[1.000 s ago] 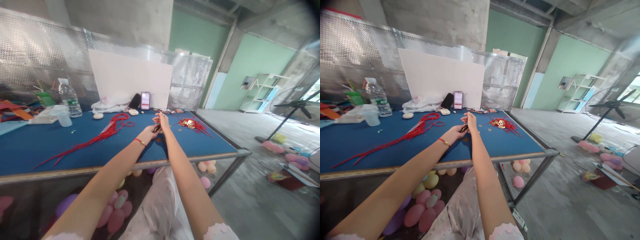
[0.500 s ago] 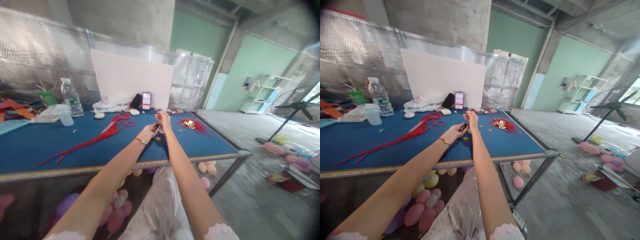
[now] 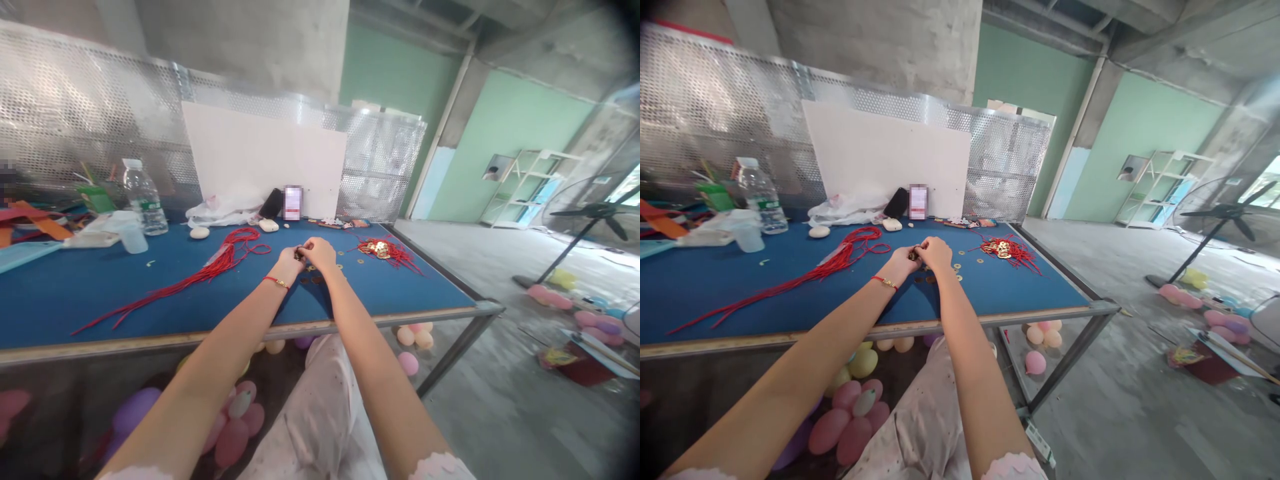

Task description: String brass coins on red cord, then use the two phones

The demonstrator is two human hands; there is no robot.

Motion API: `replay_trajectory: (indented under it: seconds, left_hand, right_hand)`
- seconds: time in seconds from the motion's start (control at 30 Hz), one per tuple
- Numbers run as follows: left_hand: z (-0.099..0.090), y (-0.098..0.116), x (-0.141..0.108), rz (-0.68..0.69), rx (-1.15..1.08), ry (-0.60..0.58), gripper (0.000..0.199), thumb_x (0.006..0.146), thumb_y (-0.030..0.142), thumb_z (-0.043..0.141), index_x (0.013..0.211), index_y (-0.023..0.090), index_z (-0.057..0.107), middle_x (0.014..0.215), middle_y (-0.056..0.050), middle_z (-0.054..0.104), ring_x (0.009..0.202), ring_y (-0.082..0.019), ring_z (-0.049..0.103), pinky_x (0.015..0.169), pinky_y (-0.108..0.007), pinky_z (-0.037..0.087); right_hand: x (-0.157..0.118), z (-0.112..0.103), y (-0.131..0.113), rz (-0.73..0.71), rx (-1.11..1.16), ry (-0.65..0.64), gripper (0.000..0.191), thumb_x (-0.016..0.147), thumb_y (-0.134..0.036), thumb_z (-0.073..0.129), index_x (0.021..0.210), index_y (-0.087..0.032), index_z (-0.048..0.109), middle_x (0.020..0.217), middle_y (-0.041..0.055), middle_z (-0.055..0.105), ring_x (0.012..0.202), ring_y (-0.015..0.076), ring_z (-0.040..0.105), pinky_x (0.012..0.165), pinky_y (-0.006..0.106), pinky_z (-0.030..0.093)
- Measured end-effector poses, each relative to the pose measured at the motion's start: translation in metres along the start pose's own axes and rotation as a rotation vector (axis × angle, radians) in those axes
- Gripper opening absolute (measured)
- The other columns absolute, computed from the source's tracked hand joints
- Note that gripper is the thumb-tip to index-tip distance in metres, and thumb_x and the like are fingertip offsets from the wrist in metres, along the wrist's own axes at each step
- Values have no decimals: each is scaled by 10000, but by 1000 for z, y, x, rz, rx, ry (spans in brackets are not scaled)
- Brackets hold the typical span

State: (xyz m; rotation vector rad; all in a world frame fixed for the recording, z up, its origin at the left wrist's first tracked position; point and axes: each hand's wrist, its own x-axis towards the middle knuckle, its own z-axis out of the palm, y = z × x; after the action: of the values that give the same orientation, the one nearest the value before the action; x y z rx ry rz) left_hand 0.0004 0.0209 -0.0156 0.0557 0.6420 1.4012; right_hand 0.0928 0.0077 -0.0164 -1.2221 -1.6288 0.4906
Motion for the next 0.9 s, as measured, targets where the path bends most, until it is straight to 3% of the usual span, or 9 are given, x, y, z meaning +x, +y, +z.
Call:
replay_trajectory:
  seconds: [0.1, 0.23, 0.4, 0.53, 0.73, 0.9]
  left_hand:
    - [0, 1, 4, 5, -24, 51, 229, 862, 9, 375, 886, 106, 581, 542, 1, 517, 382, -90, 499, 385, -159, 439]
    - [4, 2, 6, -3, -29, 65, 246, 868, 12, 355, 905, 80, 589, 587, -26, 543, 405, -104, 524, 408, -185, 465]
    - [7, 4, 3, -5, -16, 79, 235, 907, 82, 349, 857, 92, 579, 571, -29, 534, 424, -134, 541, 389, -222, 471]
    - [6, 10, 0, 0, -11, 98, 240, 906, 58, 355, 819, 120, 569, 530, 7, 486, 379, -99, 488, 356, -184, 431]
    - [4, 21, -4, -23, 19, 102, 255, 890, 31, 353, 798, 143, 563, 508, 15, 468, 361, -95, 460, 357, -183, 425]
    - [3, 21, -7, -73, 59, 68, 281, 864, 13, 339, 850, 136, 591, 503, 2, 496, 344, -103, 444, 335, -195, 394]
  right_hand:
    - [-2, 2, 1, -68, -247, -29, 107, 709, -315, 704, 669, -227, 660, 779, 8, 584, 753, 158, 532, 707, 260, 401]
    - [-3, 0, 1, -106, -439, -86, 176, 827, -378, 569, 875, -270, 700, 954, 16, 596, 849, 165, 557, 741, 262, 419]
    - [-5, -2, -4, -138, -461, -155, 216, 858, -291, 521, 976, -304, 702, 975, 16, 570, 860, 165, 552, 744, 261, 417]
    - [-4, 0, -7, -215, -414, -151, 220, 866, -266, 517, 1003, -267, 688, 962, 23, 551, 880, 161, 527, 775, 262, 404]
    - [0, 5, -3, -323, -408, -299, 311, 818, -368, 629, 1091, -223, 664, 972, 48, 549, 947, 181, 485, 867, 301, 367]
    - [-4, 2, -3, -356, -553, -284, 352, 880, -466, 536, 1128, -241, 644, 1023, 71, 551, 965, 209, 491, 809, 313, 377]
